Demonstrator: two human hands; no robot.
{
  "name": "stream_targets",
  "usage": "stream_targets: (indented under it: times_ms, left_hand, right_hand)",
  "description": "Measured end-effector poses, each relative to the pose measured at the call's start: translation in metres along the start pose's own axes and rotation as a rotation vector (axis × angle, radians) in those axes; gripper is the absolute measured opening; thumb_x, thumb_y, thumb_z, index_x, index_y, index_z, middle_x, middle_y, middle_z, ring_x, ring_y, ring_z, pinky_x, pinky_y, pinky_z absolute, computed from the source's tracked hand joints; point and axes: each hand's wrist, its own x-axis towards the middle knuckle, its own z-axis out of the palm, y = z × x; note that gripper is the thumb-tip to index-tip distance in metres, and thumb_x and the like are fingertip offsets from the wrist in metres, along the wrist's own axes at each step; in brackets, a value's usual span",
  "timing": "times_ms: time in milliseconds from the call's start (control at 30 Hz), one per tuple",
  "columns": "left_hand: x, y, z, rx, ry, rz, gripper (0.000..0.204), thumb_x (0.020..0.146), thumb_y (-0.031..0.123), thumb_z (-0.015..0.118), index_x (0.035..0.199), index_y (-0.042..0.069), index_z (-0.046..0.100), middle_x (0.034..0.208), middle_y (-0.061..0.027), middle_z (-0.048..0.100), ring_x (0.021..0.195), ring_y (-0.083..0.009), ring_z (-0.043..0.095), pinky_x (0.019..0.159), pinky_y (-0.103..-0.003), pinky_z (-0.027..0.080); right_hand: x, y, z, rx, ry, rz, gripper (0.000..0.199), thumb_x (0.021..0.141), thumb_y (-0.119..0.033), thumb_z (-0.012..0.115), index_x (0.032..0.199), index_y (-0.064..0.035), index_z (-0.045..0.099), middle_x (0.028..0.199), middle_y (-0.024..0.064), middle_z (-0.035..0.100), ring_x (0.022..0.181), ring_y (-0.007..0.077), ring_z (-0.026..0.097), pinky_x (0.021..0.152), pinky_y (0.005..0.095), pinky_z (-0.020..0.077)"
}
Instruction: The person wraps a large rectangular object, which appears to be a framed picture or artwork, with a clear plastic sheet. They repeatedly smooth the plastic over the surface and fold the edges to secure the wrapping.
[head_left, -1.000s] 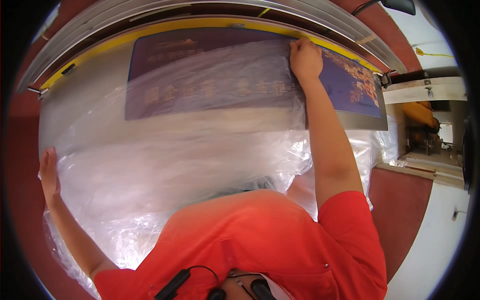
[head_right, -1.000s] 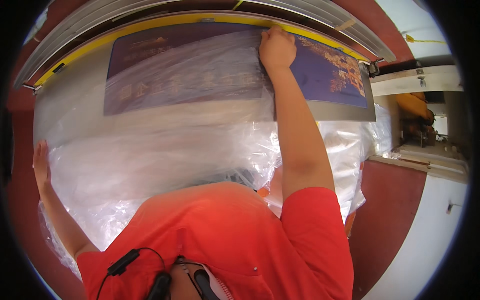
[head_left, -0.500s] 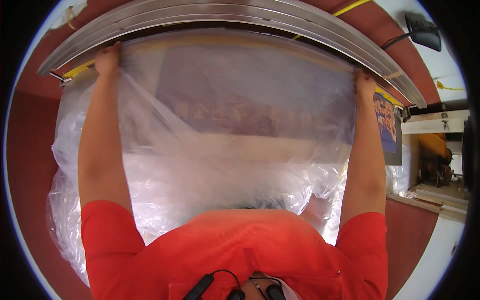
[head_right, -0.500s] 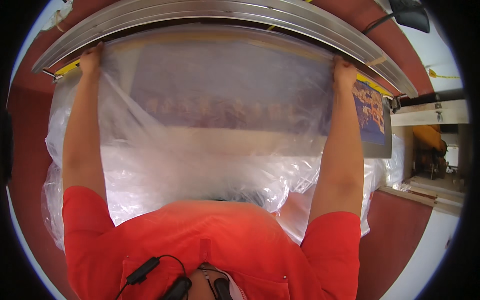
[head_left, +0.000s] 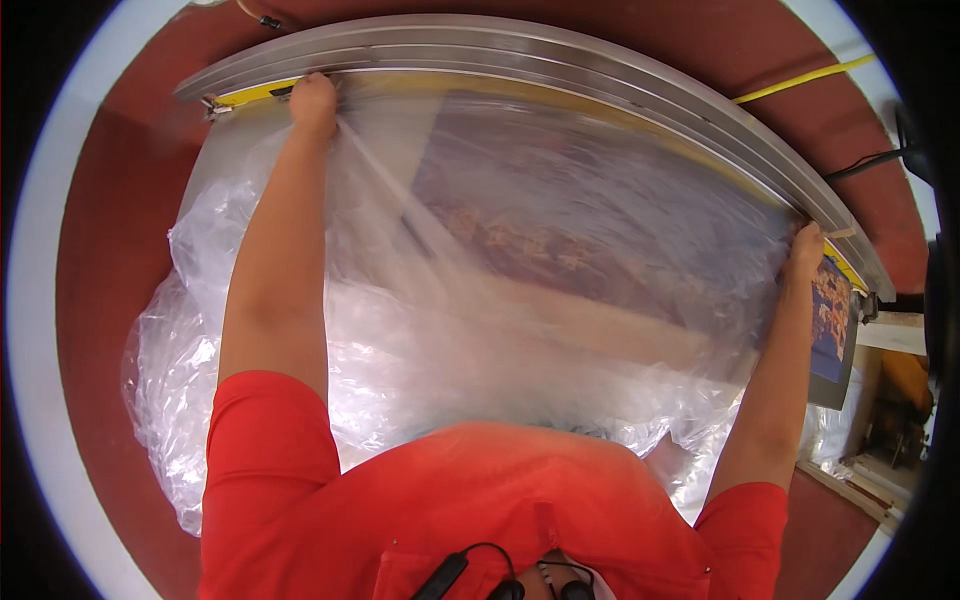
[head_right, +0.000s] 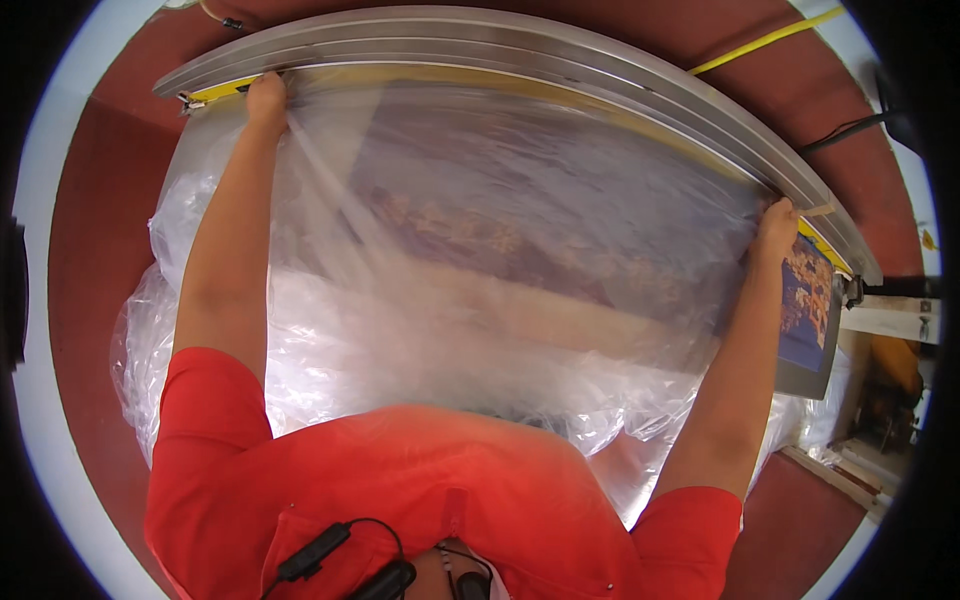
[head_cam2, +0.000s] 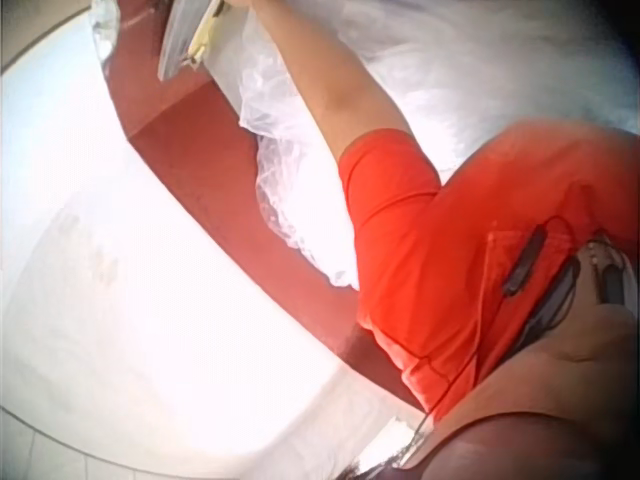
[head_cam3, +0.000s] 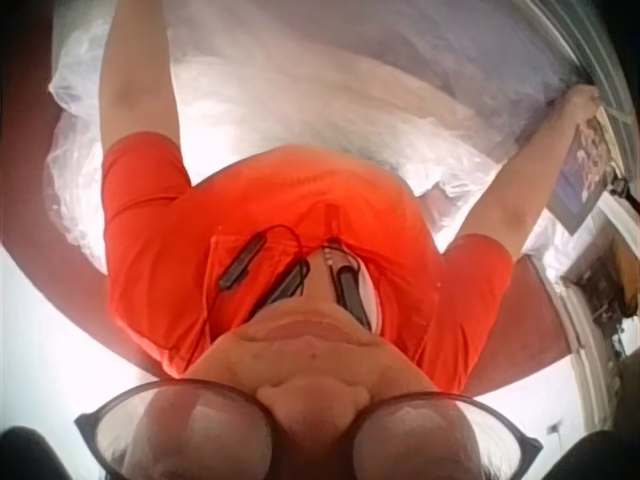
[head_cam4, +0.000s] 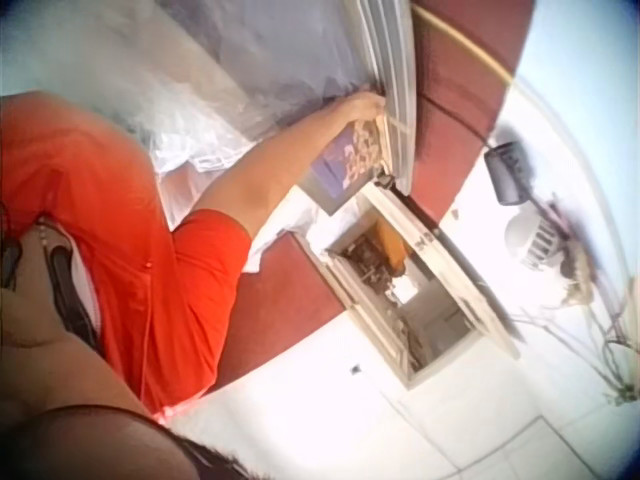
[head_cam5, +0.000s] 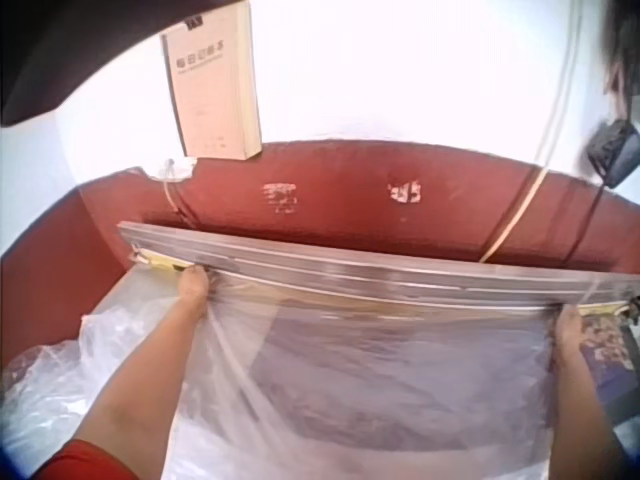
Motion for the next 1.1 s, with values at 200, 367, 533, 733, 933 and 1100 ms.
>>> stream_targets:
  times_ms: [200,367,533,733,933,1100]
  left_hand:
    - [0.013,-0.018,-0.129,-0.029,-0.284,0.565,0.031,0.083,0.026,0.041,0.094,0.000,0.053,0.092,-0.0067,0.054,0.085,-0.0135,0.050,0.077,-0.026,0.038]
    - [-0.017,-0.147,-0.340,-0.117,0.288,0.257,0.022,0.079,0.021,0.050,0.090,0.002,0.051,0.084,-0.0056,0.051,0.078,-0.0137,0.048,0.070,-0.027,0.038]
    - [-0.159,-0.389,-0.440,0.435,-0.111,-0.655,0.027,0.069,0.027,0.059,0.091,0.012,0.054,0.064,-0.0001,0.047,0.054,-0.0141,0.041,0.048,-0.027,0.034]
    - [-0.293,-0.192,-0.224,0.392,-0.962,-0.232,0.055,0.070,0.027,0.060,0.118,0.012,0.039,0.110,-0.0087,0.048,0.100,-0.0194,0.044,0.075,-0.036,0.039]
    - [-0.353,-0.148,-0.081,0.130,-1.111,0.072,0.052,0.072,0.027,0.057,0.117,0.009,0.039,0.111,-0.0101,0.047,0.101,-0.0202,0.043,0.077,-0.035,0.038]
    - [-0.297,-0.193,-0.159,0.267,-0.815,0.004,0.050,0.074,0.026,0.054,0.117,0.007,0.039,0.111,-0.0112,0.046,0.102,-0.0209,0.043,0.079,-0.034,0.036]
  right_hand:
    - [0.004,0.004,0.000,0.175,-0.048,-0.009,0.030,0.078,-0.028,0.037,0.076,-0.0023,0.052,0.065,0.0048,0.050,0.059,0.0144,0.050,0.048,0.0251,0.0388]
    - [-0.006,-0.002,-0.012,0.434,-0.400,0.025,0.023,0.078,-0.027,0.047,0.073,-0.0048,0.052,0.065,0.0039,0.051,0.056,0.0127,0.048,0.049,0.0234,0.0373]
    - [-0.007,-0.034,-0.032,0.209,-0.476,-0.196,0.018,0.076,-0.023,0.057,0.074,-0.0049,0.053,0.066,0.0021,0.053,0.057,0.0079,0.047,0.051,0.0200,0.0365]
    - [-0.053,-0.070,-0.094,0.007,-0.321,-0.230,0.031,0.080,-0.034,0.050,0.080,-0.0036,0.055,0.068,0.0000,0.053,0.058,0.0056,0.046,0.053,0.0190,0.0368]
    - [-0.069,0.064,-0.163,-0.611,-0.020,-0.357,0.044,0.085,-0.037,0.034,0.102,-0.0002,0.051,0.100,0.0163,0.053,0.095,0.0277,0.048,0.081,0.0310,0.0363]
    - [-0.126,0.086,-0.200,-0.295,0.192,-0.478,0.039,0.085,-0.033,0.036,0.096,0.0003,0.053,0.091,0.0127,0.056,0.087,0.0251,0.051,0.078,0.0297,0.0372]
